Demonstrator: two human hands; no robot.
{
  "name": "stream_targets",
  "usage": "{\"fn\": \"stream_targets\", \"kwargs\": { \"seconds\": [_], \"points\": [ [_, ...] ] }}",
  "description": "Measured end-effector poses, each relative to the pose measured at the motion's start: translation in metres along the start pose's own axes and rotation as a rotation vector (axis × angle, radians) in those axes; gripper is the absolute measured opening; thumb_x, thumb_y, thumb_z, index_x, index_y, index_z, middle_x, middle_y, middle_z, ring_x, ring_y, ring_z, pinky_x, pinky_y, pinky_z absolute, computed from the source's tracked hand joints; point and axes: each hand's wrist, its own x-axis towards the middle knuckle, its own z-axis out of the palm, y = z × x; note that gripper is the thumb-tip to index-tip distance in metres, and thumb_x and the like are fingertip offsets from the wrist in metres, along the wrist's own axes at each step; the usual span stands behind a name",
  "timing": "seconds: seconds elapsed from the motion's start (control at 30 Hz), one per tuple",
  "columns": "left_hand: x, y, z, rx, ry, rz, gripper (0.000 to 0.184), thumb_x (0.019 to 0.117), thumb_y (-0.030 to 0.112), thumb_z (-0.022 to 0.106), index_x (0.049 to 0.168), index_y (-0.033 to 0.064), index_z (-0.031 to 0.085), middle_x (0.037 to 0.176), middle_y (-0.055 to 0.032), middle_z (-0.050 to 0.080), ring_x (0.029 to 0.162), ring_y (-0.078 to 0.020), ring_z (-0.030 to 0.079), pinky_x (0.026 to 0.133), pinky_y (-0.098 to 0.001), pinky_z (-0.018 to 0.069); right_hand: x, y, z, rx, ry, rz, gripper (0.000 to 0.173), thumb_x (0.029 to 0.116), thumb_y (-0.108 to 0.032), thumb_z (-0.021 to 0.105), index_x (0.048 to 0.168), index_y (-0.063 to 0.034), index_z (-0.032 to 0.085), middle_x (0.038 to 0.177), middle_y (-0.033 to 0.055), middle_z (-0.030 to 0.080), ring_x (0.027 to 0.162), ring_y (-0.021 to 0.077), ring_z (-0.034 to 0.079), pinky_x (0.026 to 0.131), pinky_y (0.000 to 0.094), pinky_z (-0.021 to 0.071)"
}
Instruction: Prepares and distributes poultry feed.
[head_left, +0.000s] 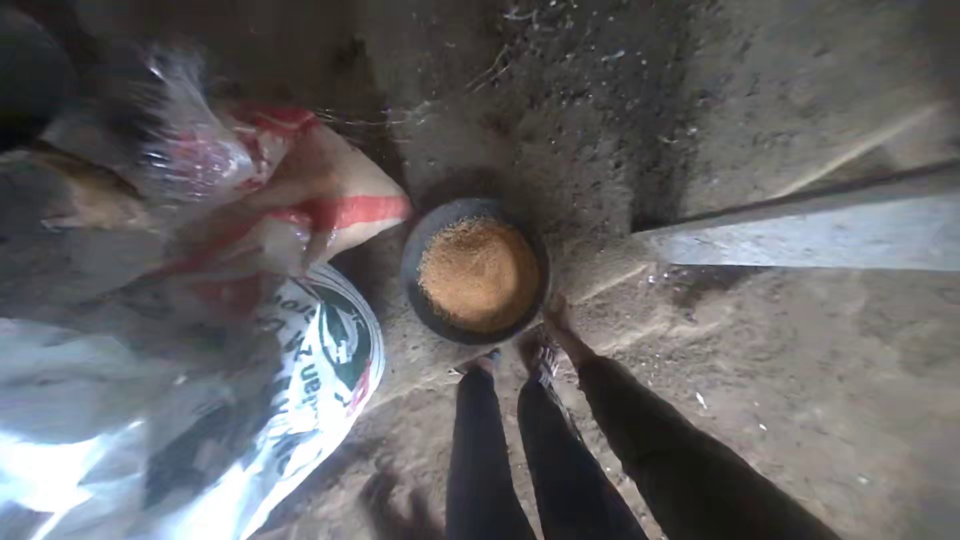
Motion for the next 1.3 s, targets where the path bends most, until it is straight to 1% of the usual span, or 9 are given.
{"fn": "stream_targets", "kwargs": {
  "seconds": [0.17, 0.4, 0.57, 0.77, 0.83, 1.03, 1.13, 1.2, 1.3],
  "points": [
    [0.11, -0.126, 0.187, 0.046, -0.319, -0.137, 0.056, 0.1082, 0.029, 0.05, 0.15, -0.0064, 0.038, 0.147, -0.0302, 0.048, 0.136, -0.0393, 0.05, 0.114, -0.0504, 0.0409, 0.042, 0.003, 0.041, 0.205, 0.062, 0.082, 0.054, 0.0989, -0.032, 0.068, 0.139, 0.0021, 0.055, 0.134, 0.0269, 0.06, 0.126, 0.0383, 0.058, 0.107, 0.0548, 0.0468],
    [0.177, -0.123, 0.249, -0.25, -0.195, -0.479, 0.047, 0.1115, 0.03, 0.041, 0.144, -0.0029, 0.048, 0.14, -0.0288, 0.053, 0.124, -0.038, 0.055, 0.101, -0.0562, 0.0467, 0.029, 0.017, 0.03, 0.441, -0.083, 0.044, 0.047, 0.0978, -0.009, 0.061, 0.141, 0.0023, 0.05, 0.134, 0.0255, 0.057, 0.118, 0.0345, 0.059, 0.097, 0.0512, 0.0515],
    [0.142, -0.113, 0.221, -0.352, -0.185, -0.424, 0.033, 0.1017, 0.013, 0.055, 0.128, -0.0071, 0.055, 0.117, -0.0253, 0.058, 0.099, -0.0312, 0.057, 0.082, -0.0485, 0.0517, -0.009, 0.025, -0.002, 0.558, -0.035, 0.098, 0.042, 0.0991, -0.012, 0.061, 0.137, 0.0042, 0.052, 0.126, 0.0275, 0.06, 0.11, 0.0366, 0.061, 0.093, 0.0544, 0.0528],
    [0.016, -0.083, 0.149, -0.996, -0.315, -0.388, 0.025, 0.1004, 0.017, 0.037, 0.121, 0.0169, 0.05, 0.088, -0.0011, 0.07, 0.073, -0.0138, 0.07, 0.062, -0.0357, 0.061, -0.119, 0.114, -0.074, 0.937, 0.019, 0.057, 0.023, 0.0965, -0.001, 0.054, 0.12, 0.0013, 0.056, 0.091, 0.013, 0.064, 0.076, 0.0197, 0.064, 0.066, 0.0404, 0.0572],
    [-0.036, -0.07, 0.116, -0.948, -0.461, -0.404, 0.038, 0.0967, 0.014, 0.042, 0.135, 0.0172, 0.045, 0.096, -0.0028, 0.07, 0.079, -0.0144, 0.071, 0.065, -0.0352, 0.0612, -0.182, 0.144, -0.109, 1.008, 0.059, 0.043, 0.023, 0.0931, 0.003, 0.051, 0.115, 0.0006, 0.056, 0.086, 0.0097, 0.064, 0.072, 0.0167, 0.064, 0.064, 0.0378, 0.0571],
    [-0.173, -0.035, 0.033, -0.501, -0.732, -0.308, 0.024, 0.0839, 0.002, 0.057, 0.108, 0.0065, 0.056, 0.08, -0.0016, 0.069, 0.066, -0.0101, 0.067, 0.057, -0.0283, 0.058, -0.345, 0.249, -0.192, 1.08, 0.235, 0.012, 0.03, 0.0804, 0.005, 0.055, 0.11, 0.0007, 0.056, 0.083, 0.0093, 0.066, 0.07, 0.0166, 0.066, 0.061, 0.0365, 0.058],
    [-0.22, -0.03, 0.02, -0.562, -0.916, -0.159, 0.026, 0.0815, -0.001, 0.052, 0.105, 0.0092, 0.055, 0.08, 0.0026, 0.072, 0.07, -0.008, 0.07, 0.064, -0.0294, 0.0616, -0.41, 0.307, -0.223, 0.766, 0.608, -0.203, 0.047, 0.0853, -0.005, 0.064, 0.132, -0.0003, 0.056, 0.115, 0.0103, 0.068, 0.1, 0.0161, 0.068, 0.083, 0.0362, 0.0591],
    [-0.26, -0.029, 0.019, -0.573, -1.019, -0.128, 0.026, 0.081, 0.0, 0.049, 0.104, 0.0105, 0.054, 0.077, 0.0045, 0.07, 0.067, -0.0068, 0.07, 0.062, -0.0282, 0.061, -0.457, 0.336, -0.241, 0.344, 0.989, -0.328, 0.064, 0.0855, -0.015, 0.067, 0.143, 0.0068, 0.048, 0.141, 0.0263, 0.054, 0.128, 0.0372, 0.056, 0.101, 0.0503, 0.0528],
    [-0.305, -0.03, 0.018, -0.509, -1.14, -0.061, 0.023, 0.0832, 0.004, 0.048, 0.105, 0.0092, 0.053, 0.075, 0.0043, 0.067, 0.065, -0.0068, 0.067, 0.06, -0.028, 0.0591, -0.494, 0.335, -0.266, 0.086, 0.893, -0.402, 0.064, 0.0906, -0.033, 0.065, 0.146, -0.0029, 0.053, 0.153, 0.0238, 0.047, 0.142, 0.0418, 0.043, 0.116, 0.0555, 0.0383]
  ]
}}
